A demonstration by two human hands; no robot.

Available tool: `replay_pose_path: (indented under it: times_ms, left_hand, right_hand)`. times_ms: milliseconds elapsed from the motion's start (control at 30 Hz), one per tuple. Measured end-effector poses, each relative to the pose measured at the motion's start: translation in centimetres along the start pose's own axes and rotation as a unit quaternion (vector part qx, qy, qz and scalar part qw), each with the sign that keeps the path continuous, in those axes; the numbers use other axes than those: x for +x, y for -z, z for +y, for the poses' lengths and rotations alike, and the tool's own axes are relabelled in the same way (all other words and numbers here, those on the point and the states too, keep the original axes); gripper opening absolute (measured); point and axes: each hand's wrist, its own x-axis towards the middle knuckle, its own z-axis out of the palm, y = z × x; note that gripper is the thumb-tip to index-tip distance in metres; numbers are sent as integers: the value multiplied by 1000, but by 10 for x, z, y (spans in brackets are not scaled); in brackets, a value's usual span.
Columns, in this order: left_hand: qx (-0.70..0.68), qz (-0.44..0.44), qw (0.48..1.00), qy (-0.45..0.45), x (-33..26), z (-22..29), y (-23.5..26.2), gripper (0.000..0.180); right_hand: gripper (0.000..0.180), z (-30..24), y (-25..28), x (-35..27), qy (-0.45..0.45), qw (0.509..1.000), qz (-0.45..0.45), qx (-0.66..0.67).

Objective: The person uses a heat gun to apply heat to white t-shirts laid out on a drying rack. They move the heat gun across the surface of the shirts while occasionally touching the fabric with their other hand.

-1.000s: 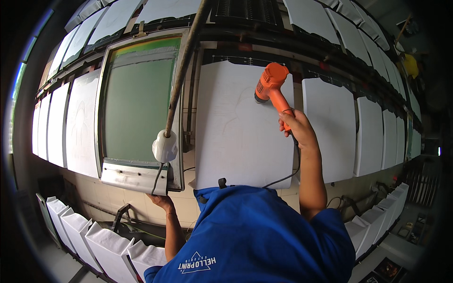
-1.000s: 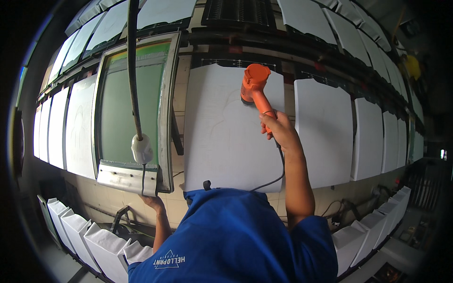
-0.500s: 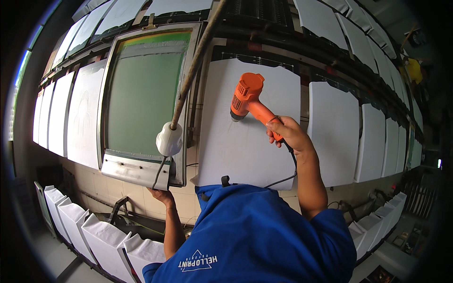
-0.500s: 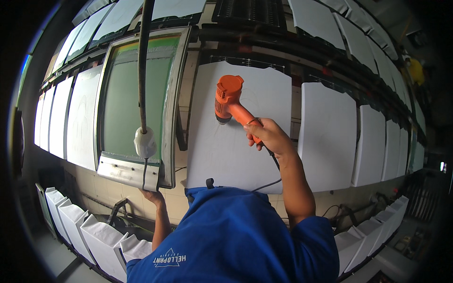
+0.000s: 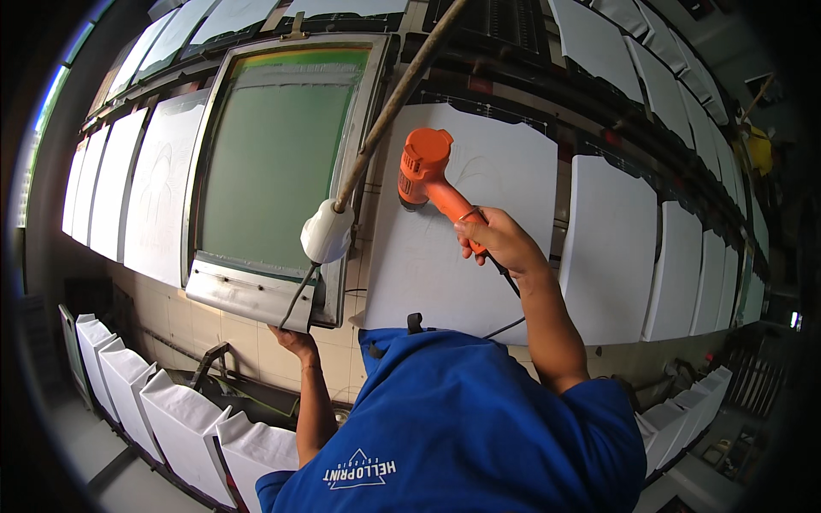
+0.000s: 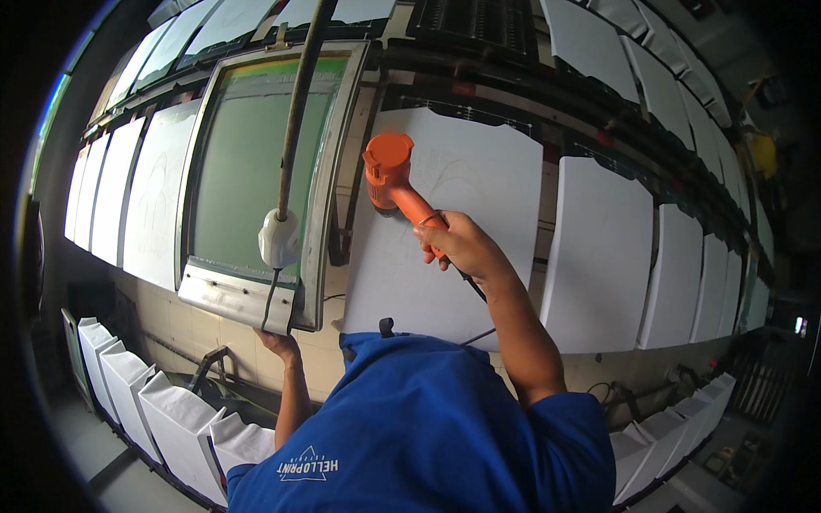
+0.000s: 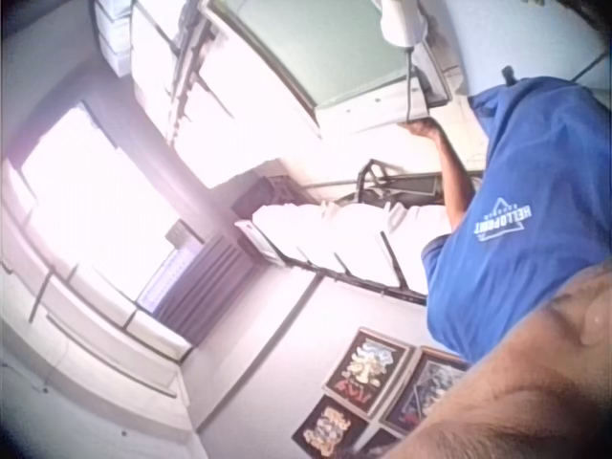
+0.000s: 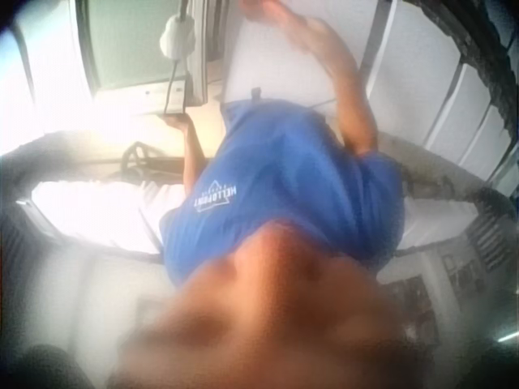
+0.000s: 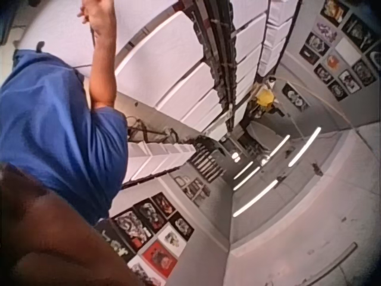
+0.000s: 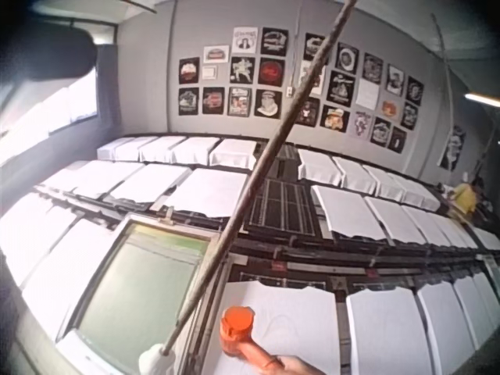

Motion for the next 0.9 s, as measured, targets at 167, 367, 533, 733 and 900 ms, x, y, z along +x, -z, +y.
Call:
replay_pose_path:
  times_ms: [167,367,533,733,900]
  left_hand:
    - [17,11,1000,-4,-1,0,-2,48]
    - [7,6,1000,9,-3,9,-3,43]
    - [89,-18,996,17,2,14,7,38]
    - [88,32,995,26,34,1,18,41]
    - [-78,-14,996,40,51,-26,27,46]
  right_hand:
    - [32,5,-8,-25,-21,1000,20,-9]
    - [34,12,-13,-37,-58,998,-18,-5]
    - [34,25,-14,-38,15,996,87,-9]
    - [36,32,4,-56,8,987,154,51]
    - [32,50,23,-97,15,951,301,65]
